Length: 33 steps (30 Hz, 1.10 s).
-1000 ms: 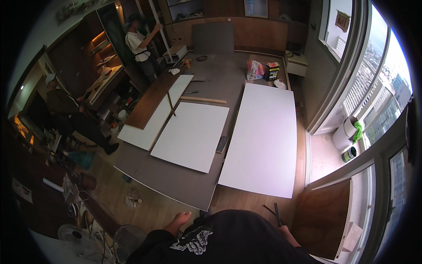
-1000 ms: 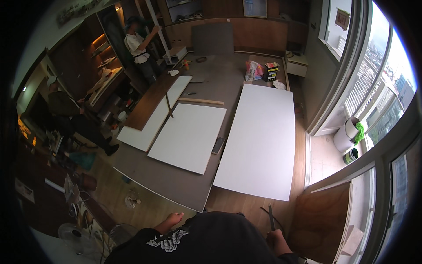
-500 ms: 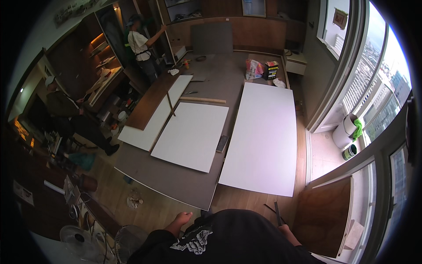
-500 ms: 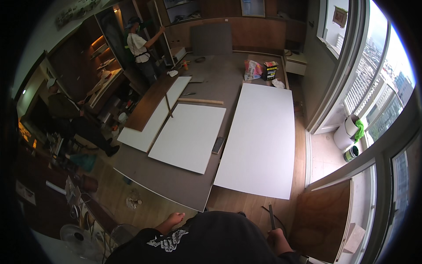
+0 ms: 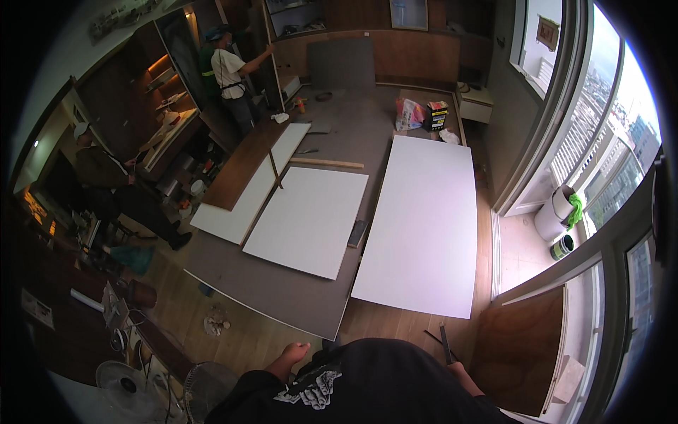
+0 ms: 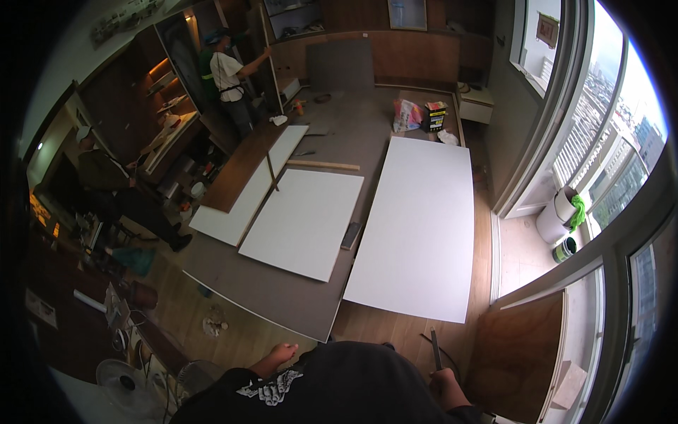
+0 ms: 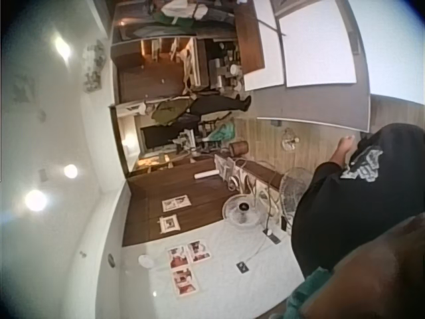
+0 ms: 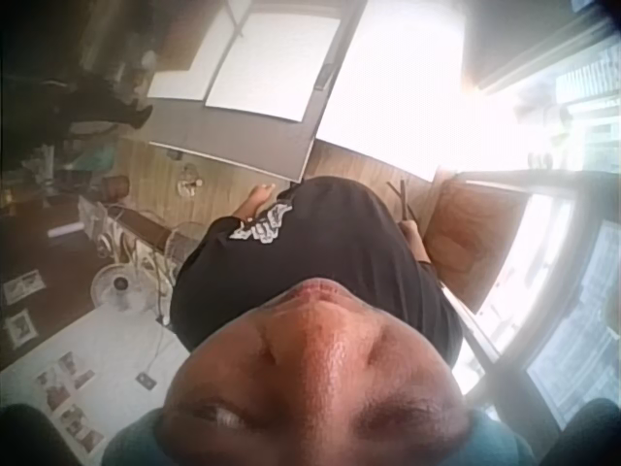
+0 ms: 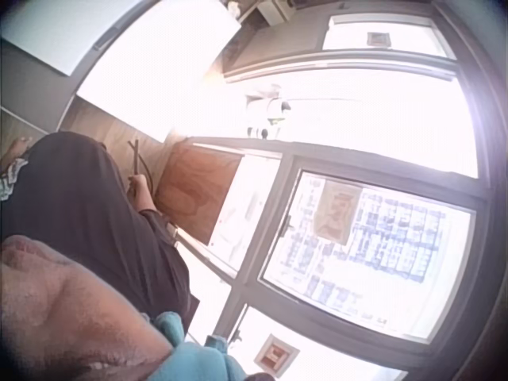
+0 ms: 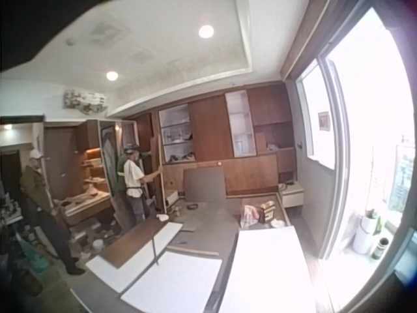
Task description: The person uses a utility knife to score and cut a large white board placed on the floor. They repeatedly score the board along a straight line, then snap it apart to separate the pieces.
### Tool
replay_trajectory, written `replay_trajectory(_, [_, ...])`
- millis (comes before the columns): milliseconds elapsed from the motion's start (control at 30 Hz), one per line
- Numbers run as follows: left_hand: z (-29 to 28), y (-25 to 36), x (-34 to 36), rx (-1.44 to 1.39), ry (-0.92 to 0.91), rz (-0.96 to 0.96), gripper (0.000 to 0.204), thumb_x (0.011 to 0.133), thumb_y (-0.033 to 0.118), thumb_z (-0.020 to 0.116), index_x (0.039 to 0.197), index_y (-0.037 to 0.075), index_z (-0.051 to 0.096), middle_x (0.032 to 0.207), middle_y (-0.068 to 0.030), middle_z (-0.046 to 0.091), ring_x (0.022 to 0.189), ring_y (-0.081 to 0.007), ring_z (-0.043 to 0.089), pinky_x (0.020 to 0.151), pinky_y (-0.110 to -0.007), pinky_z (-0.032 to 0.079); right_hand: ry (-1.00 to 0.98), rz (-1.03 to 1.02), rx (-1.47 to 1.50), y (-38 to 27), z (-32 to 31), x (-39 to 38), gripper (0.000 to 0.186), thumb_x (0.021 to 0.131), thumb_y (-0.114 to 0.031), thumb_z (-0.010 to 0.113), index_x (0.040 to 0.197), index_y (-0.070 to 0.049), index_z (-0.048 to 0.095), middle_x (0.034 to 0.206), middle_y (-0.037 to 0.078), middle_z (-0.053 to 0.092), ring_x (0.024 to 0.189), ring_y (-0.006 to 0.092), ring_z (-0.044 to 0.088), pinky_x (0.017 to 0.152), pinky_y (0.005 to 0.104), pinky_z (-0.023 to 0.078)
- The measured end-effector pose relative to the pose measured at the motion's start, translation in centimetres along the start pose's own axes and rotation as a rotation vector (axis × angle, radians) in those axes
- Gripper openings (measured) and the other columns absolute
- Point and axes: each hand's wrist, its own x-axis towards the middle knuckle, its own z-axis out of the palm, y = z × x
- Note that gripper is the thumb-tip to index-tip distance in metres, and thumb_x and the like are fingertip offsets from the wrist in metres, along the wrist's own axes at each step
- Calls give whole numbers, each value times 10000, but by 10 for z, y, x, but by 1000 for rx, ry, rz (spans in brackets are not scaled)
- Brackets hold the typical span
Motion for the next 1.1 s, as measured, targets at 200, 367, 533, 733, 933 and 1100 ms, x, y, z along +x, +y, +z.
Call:
replay_trajectory(200, [2,-11,9,-7,-2,3,532,921,550,606,906,33,730,881,-164,734,851,-332,707,787,-428,529,16,63,38,4,1,14,421,827,-163,767,1181,52,688,1108,143,719,1048,284,692,853,396,509])
replay_trajectory(367, [4,-11,12,-18,-5,2,525,922,547,607,901,38,732,866,-158,731,839,-328,705,778,-431,528,-29,32,4,10,-1,21,436,818,-174,790,1174,56,688,1122,152,715,1050,292,693,857,398,508])
replay_trajectory(533, [3,-13,14,-9,-11,23,526,924,548,602,894,38,729,863,-155,730,836,-326,705,778,-429,529,-28,51,21,9,-1,15,426,828,-163,797,1171,63,685,1137,158,712,1056,297,691,877,403,503])
replay_trajectory(733, [-9,-25,9,9,34,21,535,933,553,593,893,36,724,843,-145,727,796,-314,701,759,-429,530,-59,12,37,9,10,22,361,861,-106,773,1156,72,665,1049,169,692,988,315,679,817,430,501])
replay_trajectory(933, [21,52,7,-158,-172,111,621,976,596,527,964,6,719,859,-101,729,806,-245,691,781,-416,531,122,-234,-123,155,-9,229,322,755,-100,790,1038,40,729,966,207,725,924,334,716,801,437,552])
replay_trajectory(1100, [-16,-35,16,-55,-90,-29,727,999,640,438,1015,-31,717,962,-126,729,941,-235,671,884,-375,497,-32,-80,-143,54,28,116,270,857,-117,665,1023,89,716,875,220,730,740,324,747,688,414,589])
